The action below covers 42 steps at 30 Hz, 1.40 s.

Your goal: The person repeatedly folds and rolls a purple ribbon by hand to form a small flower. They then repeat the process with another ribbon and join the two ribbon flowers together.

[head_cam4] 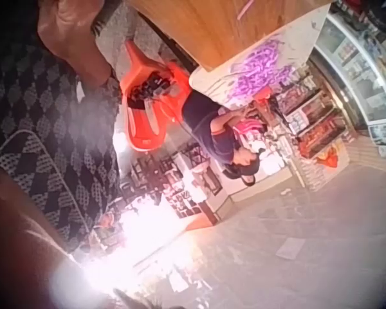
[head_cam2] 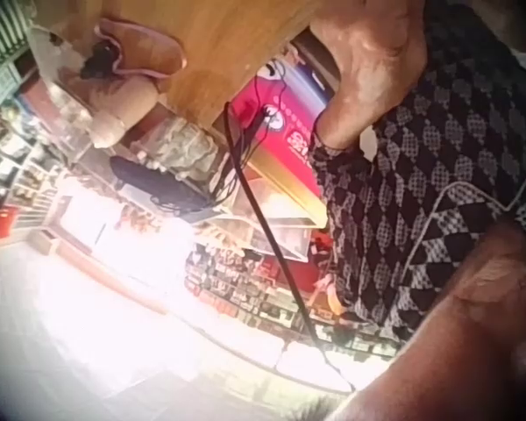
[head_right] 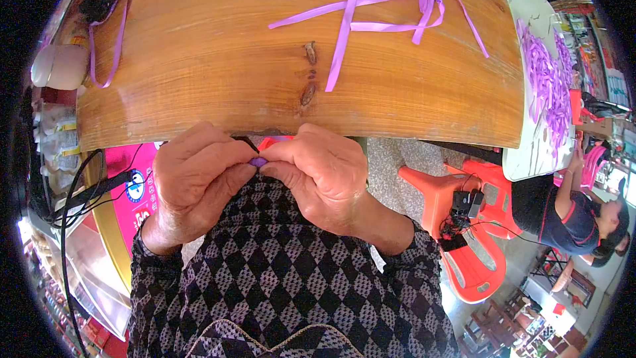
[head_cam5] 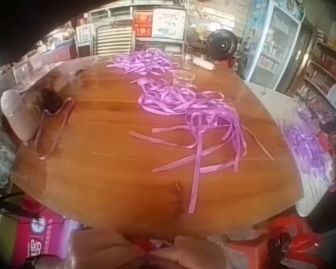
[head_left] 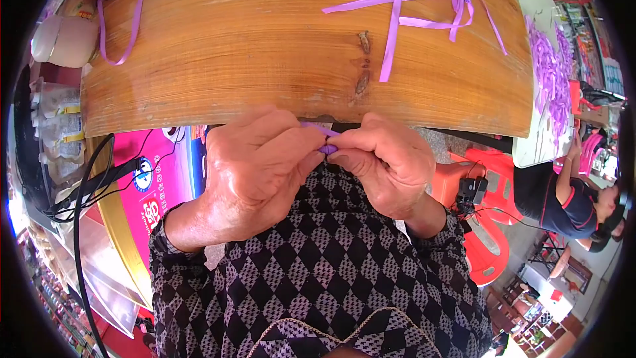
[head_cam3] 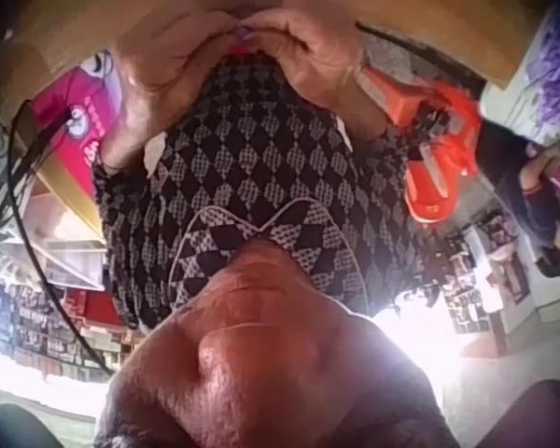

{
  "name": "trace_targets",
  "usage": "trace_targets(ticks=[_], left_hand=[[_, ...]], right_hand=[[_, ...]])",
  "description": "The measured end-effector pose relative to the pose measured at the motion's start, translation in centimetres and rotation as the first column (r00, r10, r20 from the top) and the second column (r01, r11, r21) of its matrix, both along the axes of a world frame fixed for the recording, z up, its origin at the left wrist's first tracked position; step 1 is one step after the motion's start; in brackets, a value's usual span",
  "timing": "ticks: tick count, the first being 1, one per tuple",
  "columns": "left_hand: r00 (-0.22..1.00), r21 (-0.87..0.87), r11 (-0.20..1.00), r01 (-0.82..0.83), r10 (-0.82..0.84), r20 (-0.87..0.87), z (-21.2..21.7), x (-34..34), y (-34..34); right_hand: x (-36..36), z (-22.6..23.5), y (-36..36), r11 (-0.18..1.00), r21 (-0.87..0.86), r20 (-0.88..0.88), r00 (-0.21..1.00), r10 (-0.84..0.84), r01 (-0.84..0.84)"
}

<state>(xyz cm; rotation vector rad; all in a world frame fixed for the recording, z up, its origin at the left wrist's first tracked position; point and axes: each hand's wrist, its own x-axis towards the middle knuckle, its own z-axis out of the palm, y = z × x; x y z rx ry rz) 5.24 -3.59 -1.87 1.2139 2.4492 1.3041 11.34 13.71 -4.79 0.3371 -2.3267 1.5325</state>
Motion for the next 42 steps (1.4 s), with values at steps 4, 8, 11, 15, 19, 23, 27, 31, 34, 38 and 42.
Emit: trace_targets(ticks=[4, 8, 11, 15, 19, 23, 27, 31, 34, 38, 42], left_hand=[[0.986, 0.06, 0.998, -0.005, -0.005, 0.167, -0.5, -0.1, 0.1], [0.89, 0.239, 0.966, -0.1, -0.021, 0.455, -0.9, 0.6, 0.2], [0.829, 0.235, 0.957, -0.171, 0.011, 0.56, -1.0, 0.8, 0.1], [0.9, 0.213, 0.969, -0.124, 0.019, 0.435, -0.9, 0.9, -0.3], [0.962, 0.167, 0.982, -0.088, 0.04, 0.271, -0.6, 0.7, -0.1], [0.998, 0.088, 0.995, -0.043, 0.038, 0.057, -0.4, 0.7, -0.1], [0.985, 0.035, 0.999, -0.002, 0.007, -0.17, -0.5, 0.7, 0.1], [0.978, -0.01, 1.0, 0.004, -0.005, -0.209, -0.6, 0.7, 0.4], [0.994, 0.032, 0.999, 0.003, 0.001, -0.11, -0.6, 0.6, 0.5], [0.999, 0.114, 0.993, -0.007, 0.003, 0.036, -1.2, 0.9, 0.4], [0.971, 0.174, 0.981, -0.088, 0.046, 0.235, -1.0, 1.5, 0.6]], right_hand=[[0.0, -0.4, 0.2, 1.0, -0.022, -0.05, 0.999, -0.006, 0.005], [0.2, -0.6, 0.1, 1.0, 0.002, -0.07, 0.997, -0.029, 0.03], [0.2, -0.6, -0.2, 0.999, 0.02, -0.106, 0.993, -0.045, 0.048], [0.1, -0.7, -0.4, 0.998, 0.018, -0.141, 0.989, -0.051, 0.054], [0.1, -1.1, -0.5, 0.998, -0.048, -0.122, 0.991, -0.051, 0.045], [0.2, -1.1, -0.5, 0.999, -0.041, -0.101, 0.995, -0.014, 0.009], [0.1, -1.2, -0.3, 1.0, -0.002, -0.113, 0.993, 0.031, -0.031], [0.2, -1.5, -0.4, 1.0, 0.013, -0.136, 0.99, 0.021, -0.019], [0.2, -1.3, -0.3, 1.0, -0.025, -0.115, 0.993, 0.006, -0.009], [0.4, -1.2, -0.2, 0.997, -0.075, -0.111, 0.994, 0.018, -0.027], [0.6, -1.6, -0.2, 0.987, -0.156, -0.109, 0.994, 0.009, -0.026]])
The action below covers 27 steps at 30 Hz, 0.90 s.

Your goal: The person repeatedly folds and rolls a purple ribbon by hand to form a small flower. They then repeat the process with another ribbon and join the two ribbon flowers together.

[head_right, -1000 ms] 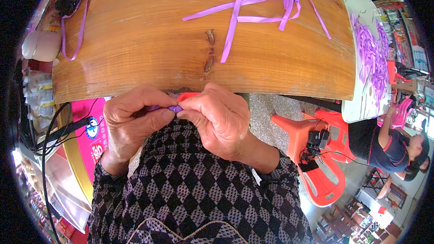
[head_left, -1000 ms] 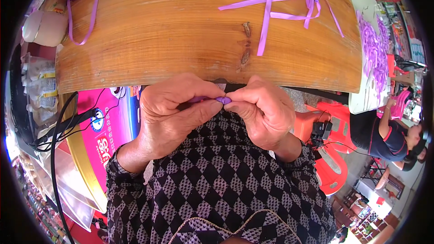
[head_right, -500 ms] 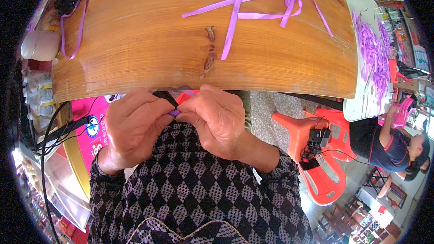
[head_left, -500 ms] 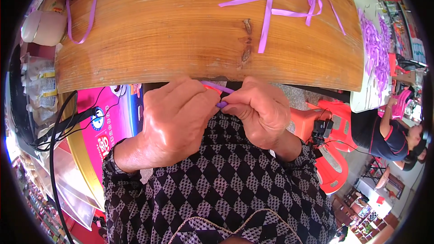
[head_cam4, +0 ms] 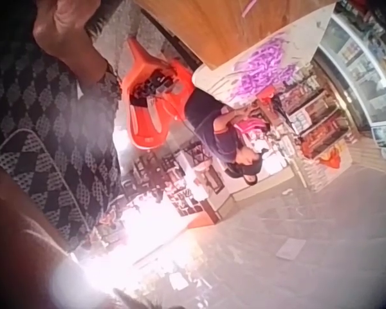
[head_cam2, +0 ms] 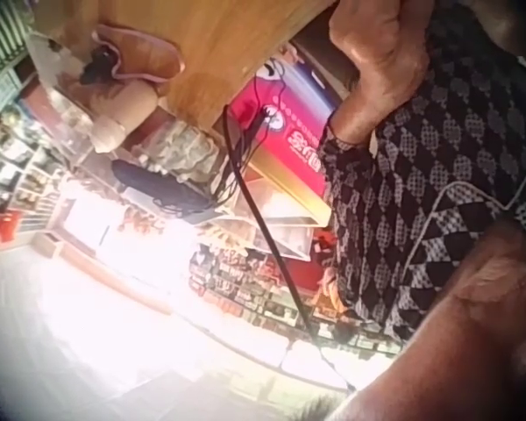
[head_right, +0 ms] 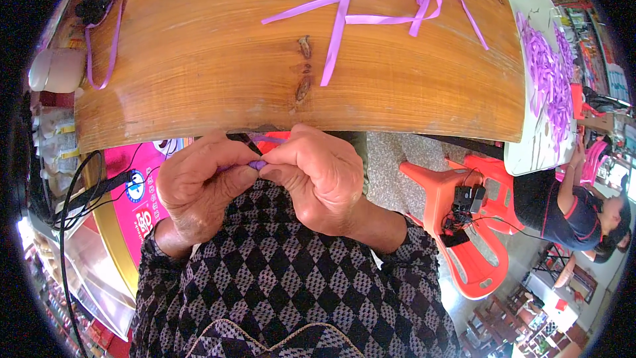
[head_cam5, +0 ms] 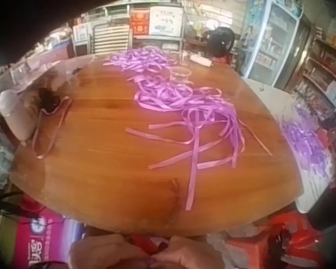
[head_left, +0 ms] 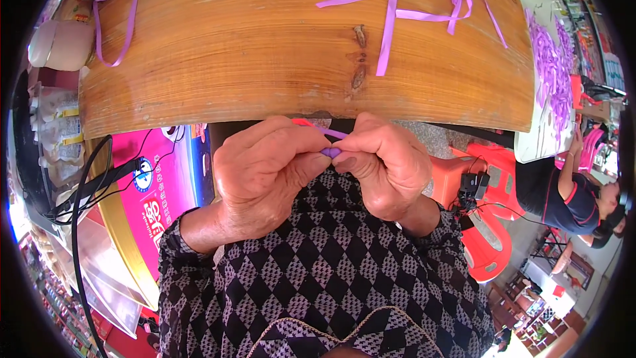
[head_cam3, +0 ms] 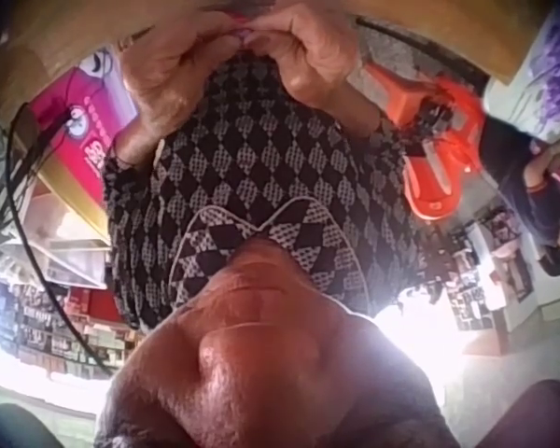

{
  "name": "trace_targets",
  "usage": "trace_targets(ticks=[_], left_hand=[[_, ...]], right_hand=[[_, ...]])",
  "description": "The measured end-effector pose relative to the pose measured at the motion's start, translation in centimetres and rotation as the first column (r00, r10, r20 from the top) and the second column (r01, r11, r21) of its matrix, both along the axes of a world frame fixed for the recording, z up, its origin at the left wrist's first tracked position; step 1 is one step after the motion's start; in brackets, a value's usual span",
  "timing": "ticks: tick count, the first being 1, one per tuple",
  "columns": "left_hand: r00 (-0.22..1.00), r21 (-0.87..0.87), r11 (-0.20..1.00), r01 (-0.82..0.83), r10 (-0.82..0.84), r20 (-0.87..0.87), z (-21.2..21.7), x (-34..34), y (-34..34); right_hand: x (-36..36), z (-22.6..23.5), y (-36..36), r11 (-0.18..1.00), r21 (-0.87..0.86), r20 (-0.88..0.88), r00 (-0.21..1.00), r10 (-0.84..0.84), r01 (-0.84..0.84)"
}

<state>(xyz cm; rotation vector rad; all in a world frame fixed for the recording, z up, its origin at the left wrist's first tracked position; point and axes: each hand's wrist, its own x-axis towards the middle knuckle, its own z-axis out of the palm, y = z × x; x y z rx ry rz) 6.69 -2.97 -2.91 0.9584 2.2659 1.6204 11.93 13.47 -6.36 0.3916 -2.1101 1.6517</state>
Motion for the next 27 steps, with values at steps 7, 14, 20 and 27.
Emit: trace_targets(ticks=[7, 14, 20, 27], left_hand=[[0.994, 0.01, 0.995, -0.103, 0.103, -0.043, 0.2, 0.8, 0.4], [0.993, 0.038, 0.994, -0.107, 0.105, 0.057, -1.1, 0.7, 0.1], [0.884, 0.183, 0.97, -0.158, 0.056, 0.465, -0.9, 1.1, -0.3], [0.922, 0.253, 0.959, -0.131, 0.024, 0.385, -1.4, 1.4, -0.4]], right_hand=[[0.0, 0.2, -0.4, 0.999, -0.038, -0.007, 1.0, -0.012, 0.012], [0.4, 0.1, -1.2, 0.994, 0.077, -0.031, 0.996, -0.08, 0.082], [0.4, 0.5, -1.1, 0.997, 0.061, -0.025, 0.998, -0.049, 0.05], [0.1, 0.5, -0.9, 0.998, 0.065, -0.052, 0.998, -0.02, 0.023]])
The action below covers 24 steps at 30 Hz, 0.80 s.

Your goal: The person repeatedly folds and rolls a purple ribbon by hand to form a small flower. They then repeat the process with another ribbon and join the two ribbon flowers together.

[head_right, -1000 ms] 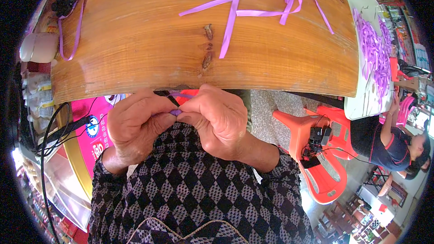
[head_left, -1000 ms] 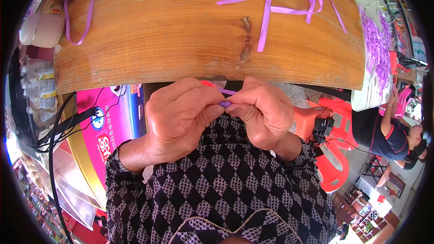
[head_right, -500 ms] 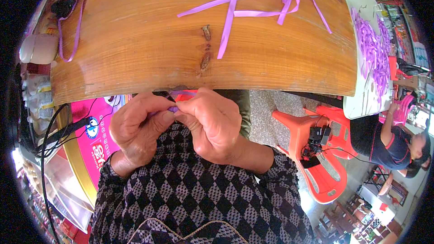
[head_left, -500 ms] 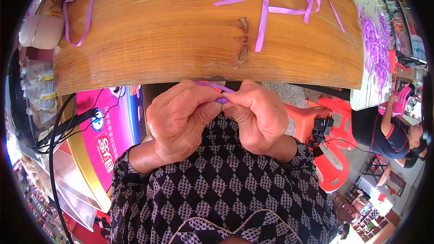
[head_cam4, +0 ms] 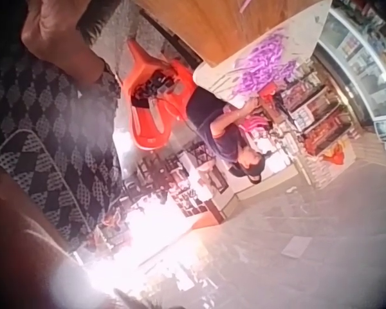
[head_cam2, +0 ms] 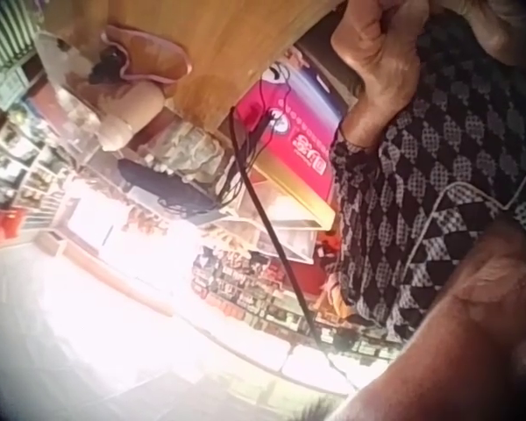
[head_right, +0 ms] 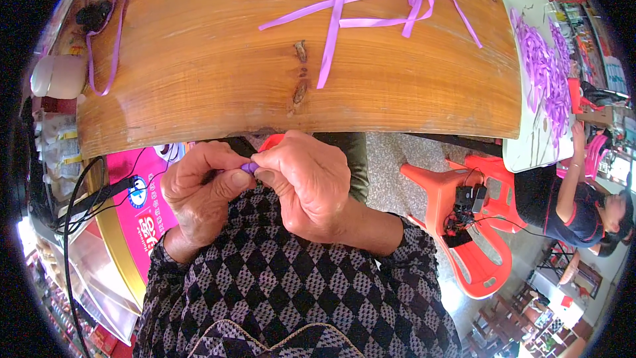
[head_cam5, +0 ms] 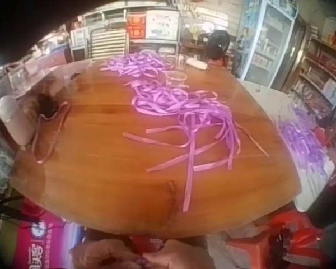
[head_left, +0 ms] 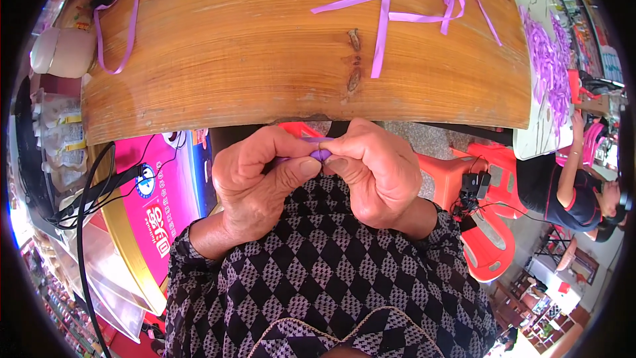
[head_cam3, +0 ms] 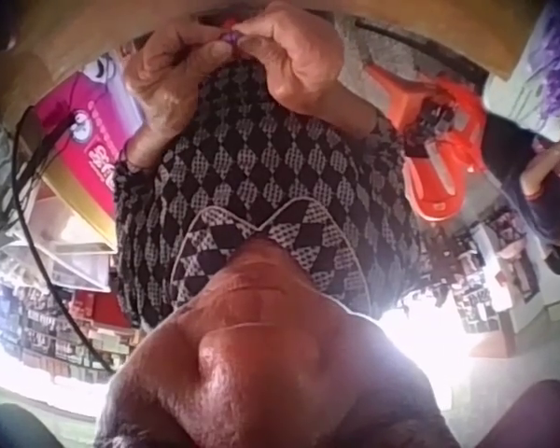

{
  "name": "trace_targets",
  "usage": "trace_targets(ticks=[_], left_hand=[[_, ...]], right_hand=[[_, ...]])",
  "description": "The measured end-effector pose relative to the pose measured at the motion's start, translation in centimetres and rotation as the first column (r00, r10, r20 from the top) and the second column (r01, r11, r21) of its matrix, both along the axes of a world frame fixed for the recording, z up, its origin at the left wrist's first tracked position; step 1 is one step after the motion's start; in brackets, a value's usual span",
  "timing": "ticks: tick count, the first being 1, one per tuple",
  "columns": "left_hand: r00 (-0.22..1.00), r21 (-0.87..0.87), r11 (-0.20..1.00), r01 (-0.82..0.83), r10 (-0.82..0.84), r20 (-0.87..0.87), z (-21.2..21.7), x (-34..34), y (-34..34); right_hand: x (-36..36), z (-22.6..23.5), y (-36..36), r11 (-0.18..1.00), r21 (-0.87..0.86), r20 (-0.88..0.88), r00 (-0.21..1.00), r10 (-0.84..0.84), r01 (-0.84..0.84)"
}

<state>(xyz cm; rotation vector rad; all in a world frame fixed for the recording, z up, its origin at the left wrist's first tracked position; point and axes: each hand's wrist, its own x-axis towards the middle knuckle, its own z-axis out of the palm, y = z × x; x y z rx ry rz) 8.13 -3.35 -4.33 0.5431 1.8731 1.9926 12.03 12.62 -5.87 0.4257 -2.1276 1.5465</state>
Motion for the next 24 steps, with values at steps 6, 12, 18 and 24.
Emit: trace_targets(ticks=[6, 12, 18, 24], left_hand=[[0.997, -0.021, 0.997, -0.08, 0.08, 0.003, -0.4, 0.6, 0.3], [0.979, -0.051, 0.994, -0.099, 0.106, 0.176, -0.6, 0.7, 0.4], [0.881, 0.09, 0.995, -0.039, -0.008, 0.472, 1.0, -0.4, 0.6], [0.933, 0.048, 0.996, -0.075, 0.053, 0.357, 0.4, 0.2, 0.5]], right_hand=[[-0.6, 0.0, -0.5, 0.998, 0.0, -0.092, 0.994, -0.062, 0.062], [-0.1, -1.4, -1.3, 0.991, 0.012, -0.017, 0.991, -0.13, 0.13], [-0.2, 0.1, -0.6, 0.986, -0.111, 0.269, 0.959, -0.092, 0.125], [-0.1, 0.4, -0.3, 0.996, -0.069, 0.221, 0.974, -0.042, 0.059]])
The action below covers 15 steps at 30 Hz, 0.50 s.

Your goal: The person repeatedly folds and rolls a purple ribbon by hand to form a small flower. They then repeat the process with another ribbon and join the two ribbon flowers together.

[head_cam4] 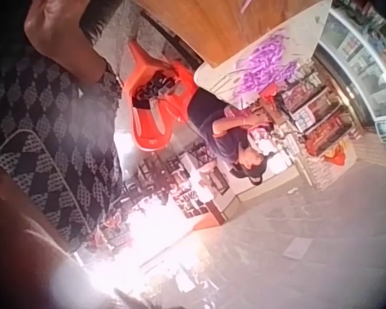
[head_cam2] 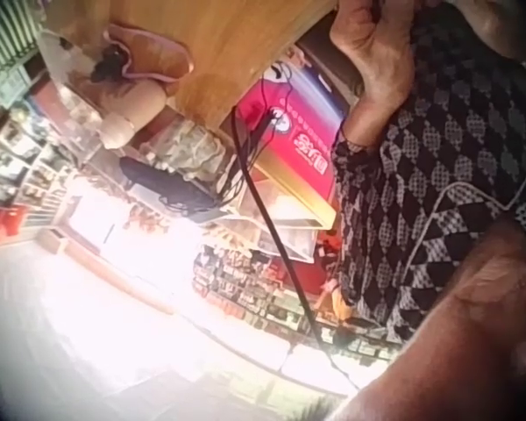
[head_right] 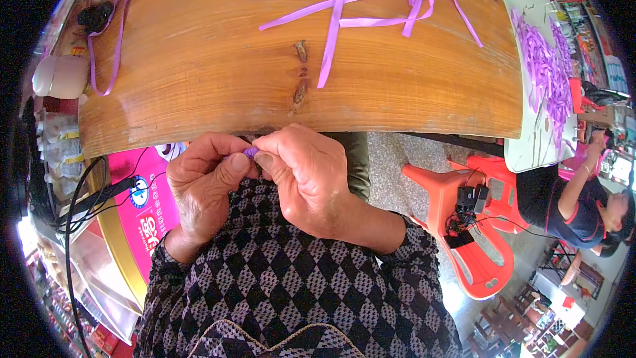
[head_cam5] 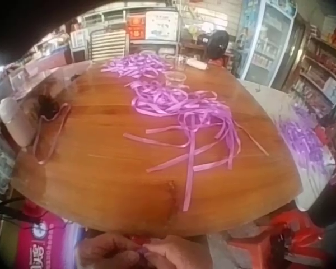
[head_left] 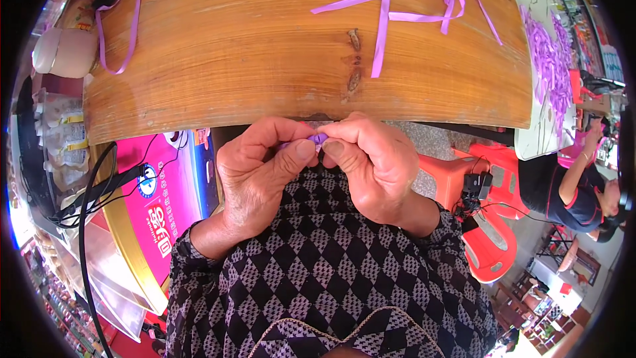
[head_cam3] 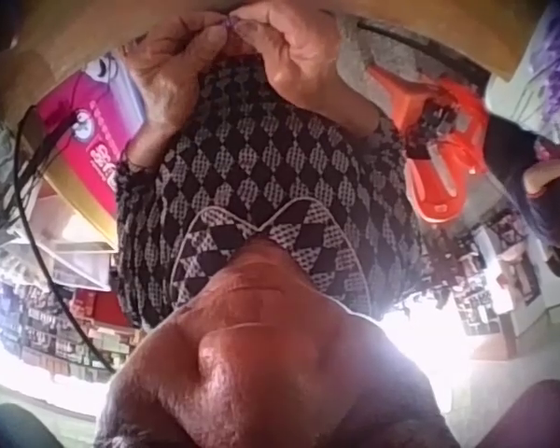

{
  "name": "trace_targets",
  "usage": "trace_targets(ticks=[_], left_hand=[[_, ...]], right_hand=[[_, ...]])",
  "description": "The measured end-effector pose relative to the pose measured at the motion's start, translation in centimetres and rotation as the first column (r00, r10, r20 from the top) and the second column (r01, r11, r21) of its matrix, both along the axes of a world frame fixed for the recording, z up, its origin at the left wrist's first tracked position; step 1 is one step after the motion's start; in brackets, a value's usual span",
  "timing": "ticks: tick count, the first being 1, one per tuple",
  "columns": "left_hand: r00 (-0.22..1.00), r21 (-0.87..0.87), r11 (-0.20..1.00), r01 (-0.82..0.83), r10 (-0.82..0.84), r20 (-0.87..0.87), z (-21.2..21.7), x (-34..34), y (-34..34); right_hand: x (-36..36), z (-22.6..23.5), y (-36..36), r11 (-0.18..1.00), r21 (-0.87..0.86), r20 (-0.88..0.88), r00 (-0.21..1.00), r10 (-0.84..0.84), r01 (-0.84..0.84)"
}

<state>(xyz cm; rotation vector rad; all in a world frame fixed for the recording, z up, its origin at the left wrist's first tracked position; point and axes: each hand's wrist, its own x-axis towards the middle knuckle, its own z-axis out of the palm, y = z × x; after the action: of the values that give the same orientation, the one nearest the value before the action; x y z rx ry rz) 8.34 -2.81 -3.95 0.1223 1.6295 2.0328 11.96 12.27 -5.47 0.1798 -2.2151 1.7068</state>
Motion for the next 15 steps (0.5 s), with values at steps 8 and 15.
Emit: trace_targets(ticks=[8, 15], left_hand=[[0.916, -0.261, 0.965, 0.028, -0.129, -0.38, 0.2, -0.8, -0.5], [0.712, -0.377, 0.923, -0.072, -0.218, -0.668, 0.3, -1.1, -0.1]], right_hand=[[0.0, -0.1, 0.3, 0.999, 0.019, 0.06, 0.998, 0.034, -0.035], [-0.1, -0.3, 0.2, 0.993, 0.119, -0.099, 0.995, -0.009, 0.02]])
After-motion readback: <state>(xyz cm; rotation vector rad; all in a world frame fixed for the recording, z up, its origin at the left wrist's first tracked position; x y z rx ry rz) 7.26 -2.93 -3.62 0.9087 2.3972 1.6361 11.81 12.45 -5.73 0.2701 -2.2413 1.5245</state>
